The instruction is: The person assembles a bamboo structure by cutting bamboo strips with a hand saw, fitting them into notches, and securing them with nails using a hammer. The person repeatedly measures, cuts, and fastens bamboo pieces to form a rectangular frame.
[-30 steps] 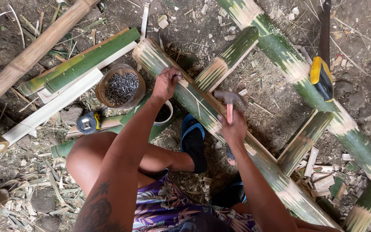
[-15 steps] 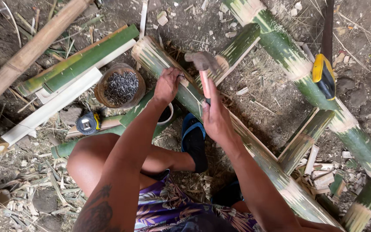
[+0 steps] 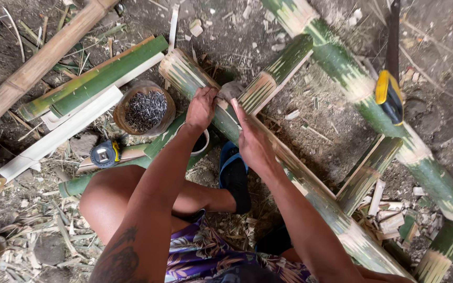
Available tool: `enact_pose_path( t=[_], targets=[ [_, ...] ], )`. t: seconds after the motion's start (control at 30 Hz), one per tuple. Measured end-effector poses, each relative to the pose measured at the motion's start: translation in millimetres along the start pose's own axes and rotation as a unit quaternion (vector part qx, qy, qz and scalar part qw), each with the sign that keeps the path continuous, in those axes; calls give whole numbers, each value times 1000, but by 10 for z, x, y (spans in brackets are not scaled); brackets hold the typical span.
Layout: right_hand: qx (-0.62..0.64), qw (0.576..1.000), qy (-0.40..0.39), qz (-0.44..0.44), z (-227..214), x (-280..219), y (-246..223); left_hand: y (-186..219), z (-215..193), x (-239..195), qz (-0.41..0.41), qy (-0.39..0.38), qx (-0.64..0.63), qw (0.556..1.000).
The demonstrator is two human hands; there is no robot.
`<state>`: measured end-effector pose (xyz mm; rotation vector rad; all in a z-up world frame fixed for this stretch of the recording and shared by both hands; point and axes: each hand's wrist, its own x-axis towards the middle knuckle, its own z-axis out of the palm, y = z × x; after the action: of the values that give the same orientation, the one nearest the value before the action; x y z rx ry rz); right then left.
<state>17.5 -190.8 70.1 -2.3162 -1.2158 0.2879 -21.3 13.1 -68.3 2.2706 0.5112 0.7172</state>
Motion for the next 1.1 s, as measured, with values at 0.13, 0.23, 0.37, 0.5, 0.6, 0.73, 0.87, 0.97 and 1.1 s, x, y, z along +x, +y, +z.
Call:
enact_pose_path(
  t=[0.13, 0.23, 0.37, 0.5, 0.6, 0.73, 0.87, 0.97, 1.1],
  targets=[
    [23, 994, 82, -70, 15, 25, 21, -59, 37, 8, -1, -14, -8, 1000],
    [-24, 976, 154, -153, 118, -39, 104, -142, 83, -72, 13, -12, 3, 1000],
    [8, 986, -23, 163, 256, -36, 397, -203, 84, 140, 42, -10, -1, 999],
    [-21, 982, 94, 162, 457, -405, 796, -177, -30, 105, 40, -69, -15, 997],
    [-65, 980, 110, 152, 599, -570, 995, -150, -297, 136, -76, -198, -82, 974],
    [-62, 972, 60, 217, 607, -470, 1076, -106, -452, -22, -265, -649, 111, 704],
    [-56, 977, 46, 198, 588, -491, 1065, -269, -64, -500, -172, -527, 273, 786],
    [-46, 979, 62, 190, 515, -519, 1068, -499, 228, -688, -132, -482, 311, 808],
    [-55, 977, 152, 139, 503, -612, 1078, -760, 338, -734, -108, -458, 314, 825]
  ],
)
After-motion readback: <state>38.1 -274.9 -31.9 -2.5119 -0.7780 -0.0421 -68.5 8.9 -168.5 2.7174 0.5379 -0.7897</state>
